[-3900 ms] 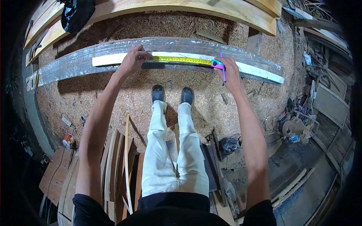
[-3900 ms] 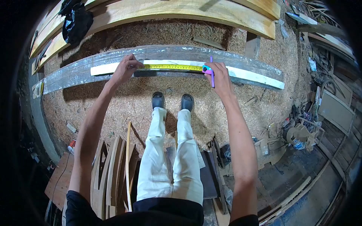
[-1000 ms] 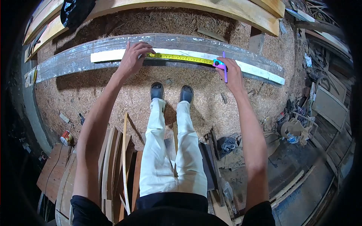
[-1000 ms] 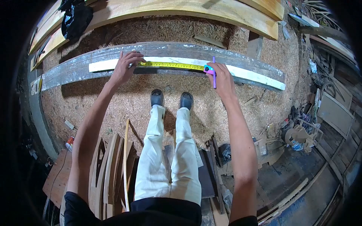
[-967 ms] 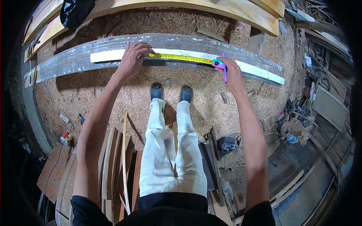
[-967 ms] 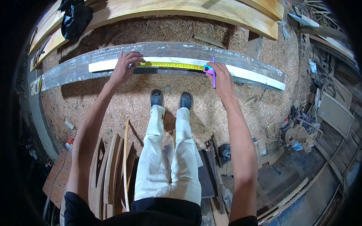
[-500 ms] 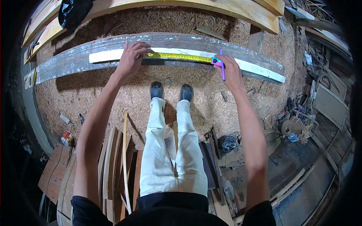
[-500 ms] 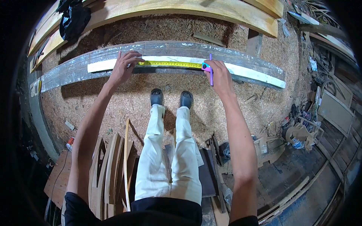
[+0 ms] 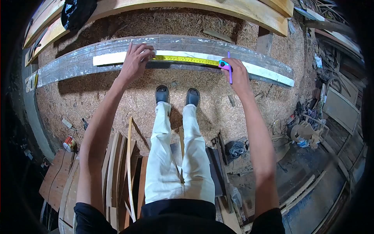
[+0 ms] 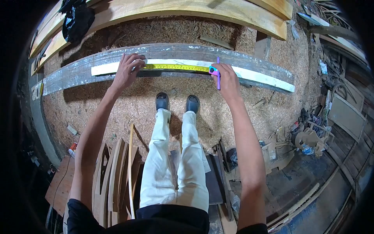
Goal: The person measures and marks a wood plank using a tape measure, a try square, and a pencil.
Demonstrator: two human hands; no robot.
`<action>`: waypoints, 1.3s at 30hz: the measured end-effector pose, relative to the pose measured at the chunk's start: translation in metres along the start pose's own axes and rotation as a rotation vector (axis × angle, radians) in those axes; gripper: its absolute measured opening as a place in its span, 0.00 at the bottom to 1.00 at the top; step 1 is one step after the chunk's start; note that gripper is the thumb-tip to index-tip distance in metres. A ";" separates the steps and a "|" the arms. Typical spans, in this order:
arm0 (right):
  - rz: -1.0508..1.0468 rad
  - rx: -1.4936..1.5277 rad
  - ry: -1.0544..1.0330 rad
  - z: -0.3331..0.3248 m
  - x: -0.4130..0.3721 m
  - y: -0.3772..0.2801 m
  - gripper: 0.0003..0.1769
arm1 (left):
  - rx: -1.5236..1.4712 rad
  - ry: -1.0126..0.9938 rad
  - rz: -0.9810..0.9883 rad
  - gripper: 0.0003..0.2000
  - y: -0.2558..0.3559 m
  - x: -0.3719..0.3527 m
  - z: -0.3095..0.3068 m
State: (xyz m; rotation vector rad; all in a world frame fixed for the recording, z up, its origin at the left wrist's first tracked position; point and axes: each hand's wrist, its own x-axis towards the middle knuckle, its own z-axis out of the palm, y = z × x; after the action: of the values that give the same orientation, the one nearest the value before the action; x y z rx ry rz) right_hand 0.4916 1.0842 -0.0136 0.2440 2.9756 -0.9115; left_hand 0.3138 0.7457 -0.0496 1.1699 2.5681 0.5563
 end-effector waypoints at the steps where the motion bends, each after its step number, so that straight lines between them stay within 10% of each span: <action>1: 0.006 -0.005 0.002 0.000 0.000 0.001 0.21 | 0.024 0.002 0.010 0.08 0.000 -0.001 0.000; 39: 0.001 -0.022 -0.002 -0.001 -0.001 0.002 0.20 | 0.068 0.083 0.146 0.07 -0.003 -0.007 0.002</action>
State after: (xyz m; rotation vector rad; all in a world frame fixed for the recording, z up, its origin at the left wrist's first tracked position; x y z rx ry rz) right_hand 0.4927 1.0861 -0.0138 0.2442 2.9821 -0.8780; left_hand 0.3172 0.7391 -0.0523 1.3944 2.6031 0.5648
